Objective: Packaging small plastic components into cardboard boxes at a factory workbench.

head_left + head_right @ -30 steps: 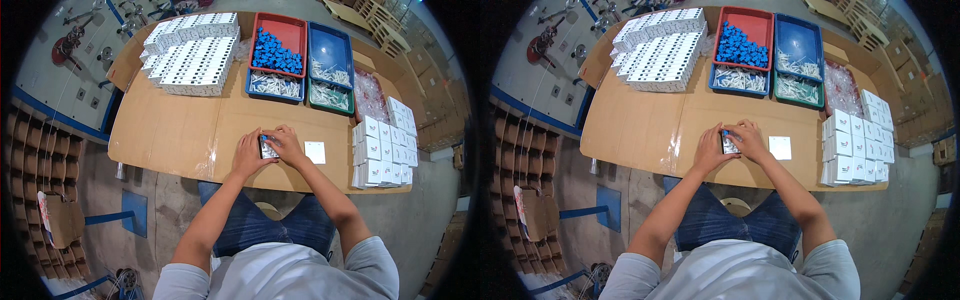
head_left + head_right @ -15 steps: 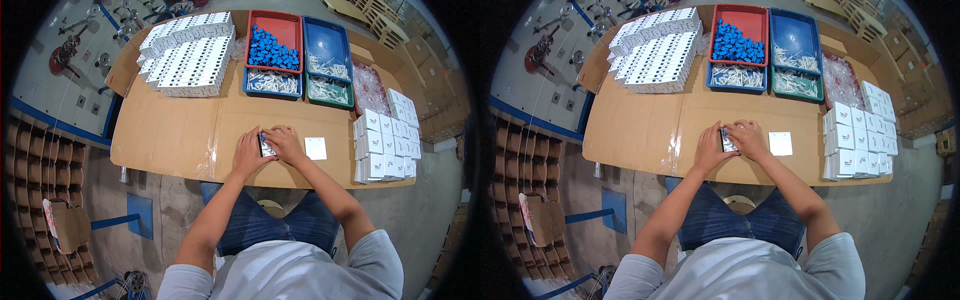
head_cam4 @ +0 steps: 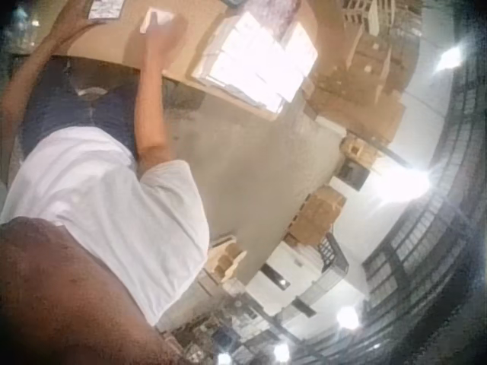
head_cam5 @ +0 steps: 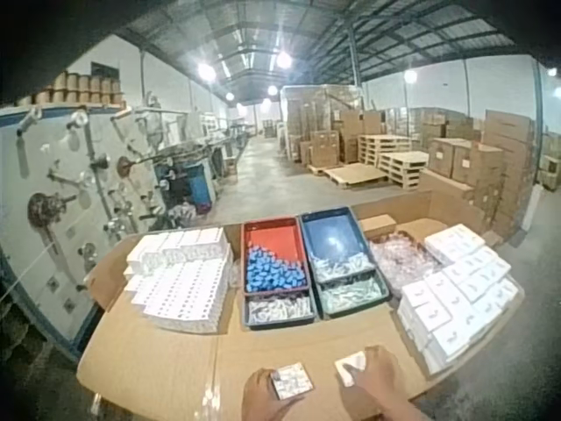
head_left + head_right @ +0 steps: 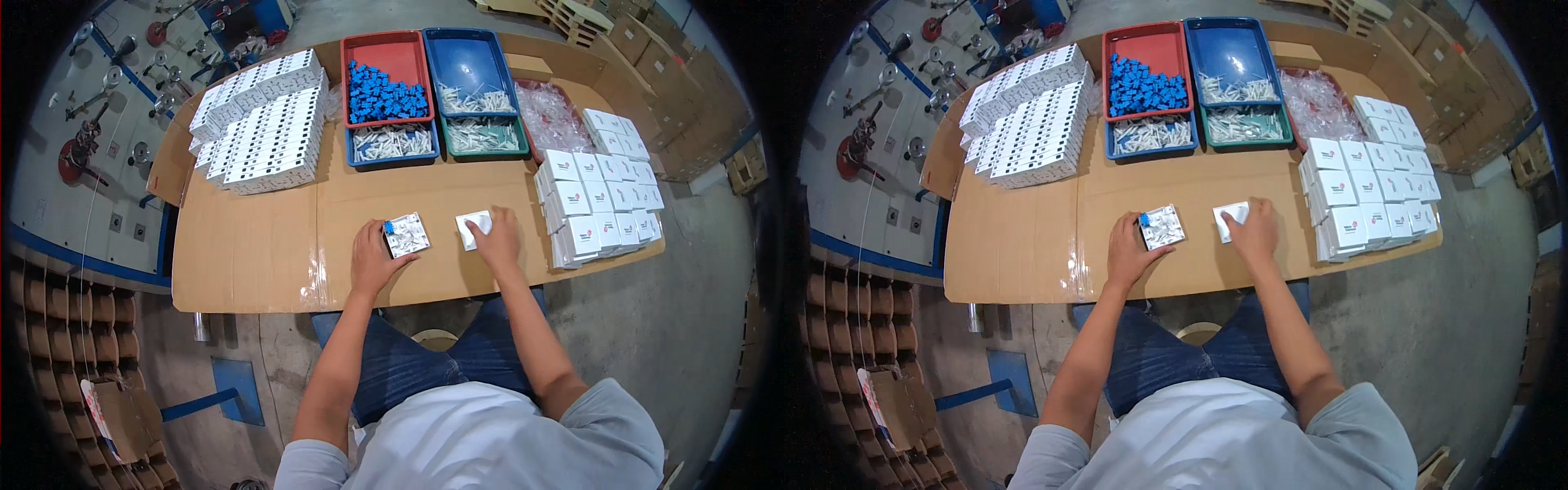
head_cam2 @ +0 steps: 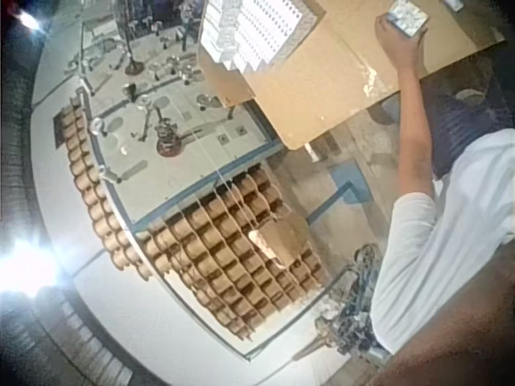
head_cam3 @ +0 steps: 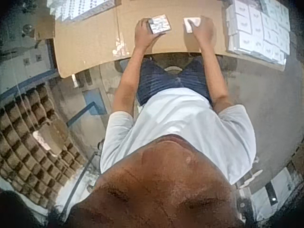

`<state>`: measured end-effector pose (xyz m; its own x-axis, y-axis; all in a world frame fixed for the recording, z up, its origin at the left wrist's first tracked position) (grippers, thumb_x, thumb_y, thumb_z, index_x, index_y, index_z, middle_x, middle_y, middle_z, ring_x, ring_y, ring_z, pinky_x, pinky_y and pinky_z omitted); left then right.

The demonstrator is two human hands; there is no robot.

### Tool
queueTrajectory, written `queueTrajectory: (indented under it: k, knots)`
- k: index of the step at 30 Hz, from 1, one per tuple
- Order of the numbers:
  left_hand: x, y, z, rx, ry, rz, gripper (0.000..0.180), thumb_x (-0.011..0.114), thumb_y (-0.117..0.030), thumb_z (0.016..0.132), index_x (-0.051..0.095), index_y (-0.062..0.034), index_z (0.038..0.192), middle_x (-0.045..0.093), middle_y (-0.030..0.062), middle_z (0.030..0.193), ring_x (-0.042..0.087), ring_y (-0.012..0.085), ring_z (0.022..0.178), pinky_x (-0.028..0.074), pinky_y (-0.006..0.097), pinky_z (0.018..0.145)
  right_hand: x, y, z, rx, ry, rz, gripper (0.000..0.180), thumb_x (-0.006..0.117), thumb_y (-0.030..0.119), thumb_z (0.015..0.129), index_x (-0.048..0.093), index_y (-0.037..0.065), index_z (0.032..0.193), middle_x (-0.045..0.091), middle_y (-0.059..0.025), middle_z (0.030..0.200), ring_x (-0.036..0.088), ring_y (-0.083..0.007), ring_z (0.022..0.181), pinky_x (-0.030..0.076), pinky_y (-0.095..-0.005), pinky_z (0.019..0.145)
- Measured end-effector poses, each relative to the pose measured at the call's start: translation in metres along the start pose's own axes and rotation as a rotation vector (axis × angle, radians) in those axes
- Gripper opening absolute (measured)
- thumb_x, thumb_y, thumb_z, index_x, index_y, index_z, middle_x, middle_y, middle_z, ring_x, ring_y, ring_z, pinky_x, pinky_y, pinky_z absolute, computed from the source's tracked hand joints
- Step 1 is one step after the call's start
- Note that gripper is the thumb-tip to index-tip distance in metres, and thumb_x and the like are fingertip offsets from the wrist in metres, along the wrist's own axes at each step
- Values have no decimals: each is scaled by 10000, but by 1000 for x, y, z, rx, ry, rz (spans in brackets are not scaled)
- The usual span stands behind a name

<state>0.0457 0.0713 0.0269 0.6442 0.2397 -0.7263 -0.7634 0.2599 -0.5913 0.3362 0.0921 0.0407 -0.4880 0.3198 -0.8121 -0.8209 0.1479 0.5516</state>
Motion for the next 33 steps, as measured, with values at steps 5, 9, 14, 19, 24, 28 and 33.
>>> queueTrajectory:
  k: [5,9,14,19,24,28,33]
  knots:
    - [12,13,-4,-81,13,-233,922,973,-312,650,487,10,1363,572,202,1354,587,368,1245,473,445,1088,9,-38,-14,10,110,38,476,857,295,821,637,2,1127,590,-180,1214,629,-340,1074,514,-474,947]
    - [30,2,-12,-299,38,-855,975,882,-10,753,243,-75,1486,562,191,1344,638,273,1223,563,382,1006,39,-51,-3,200,371,722,260,755,142,901,601,16,1068,641,-157,1147,637,-236,1004,511,-390,921]
    - [44,-32,-52,-411,-32,-1068,1057,781,114,807,65,-178,1526,553,208,1376,645,260,1207,549,364,1008,25,8,-28,-16,325,909,216,557,11,952,553,15,1167,646,-185,1297,632,-239,1137,488,-366,987]
    - [36,-75,-64,-467,25,-1219,1151,710,126,841,-56,-223,1627,520,183,1438,611,242,1245,541,360,1010,-10,80,-56,-464,341,679,609,567,67,938,449,62,1535,486,-240,1535,508,-430,1383,417,-450,1148]
    - [24,-83,-68,-637,102,-1505,898,552,31,957,105,-287,1668,445,105,1535,530,224,1336,532,346,1007,-22,100,-74,-548,367,522,538,660,209,939,573,107,1460,410,-254,1595,420,-444,1458,398,-477,1160]
    - [18,-93,-66,-734,-9,-1827,521,339,-350,1145,212,-310,1649,448,66,1560,535,239,1339,515,414,1039,-16,97,-78,-521,407,536,516,708,202,918,625,133,1423,376,-298,1602,416,-468,1457,389,-477,1169]
    - [14,-92,-62,-668,-8,-1829,514,330,-388,1155,258,-251,1646,430,85,1590,487,249,1414,443,430,1162,-15,97,-78,-476,529,556,561,772,192,880,638,117,1419,383,-301,1600,415,-465,1465,392,-474,1169]
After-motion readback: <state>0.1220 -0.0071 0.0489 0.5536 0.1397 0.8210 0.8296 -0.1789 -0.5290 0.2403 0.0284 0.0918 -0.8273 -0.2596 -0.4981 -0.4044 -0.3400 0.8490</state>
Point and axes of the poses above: each hand's wrist, its own z-axis towards the middle knuckle, its own x-axis out of the palm, y = z × x, the point moved 5 cm from there along z, towards the middle knuckle
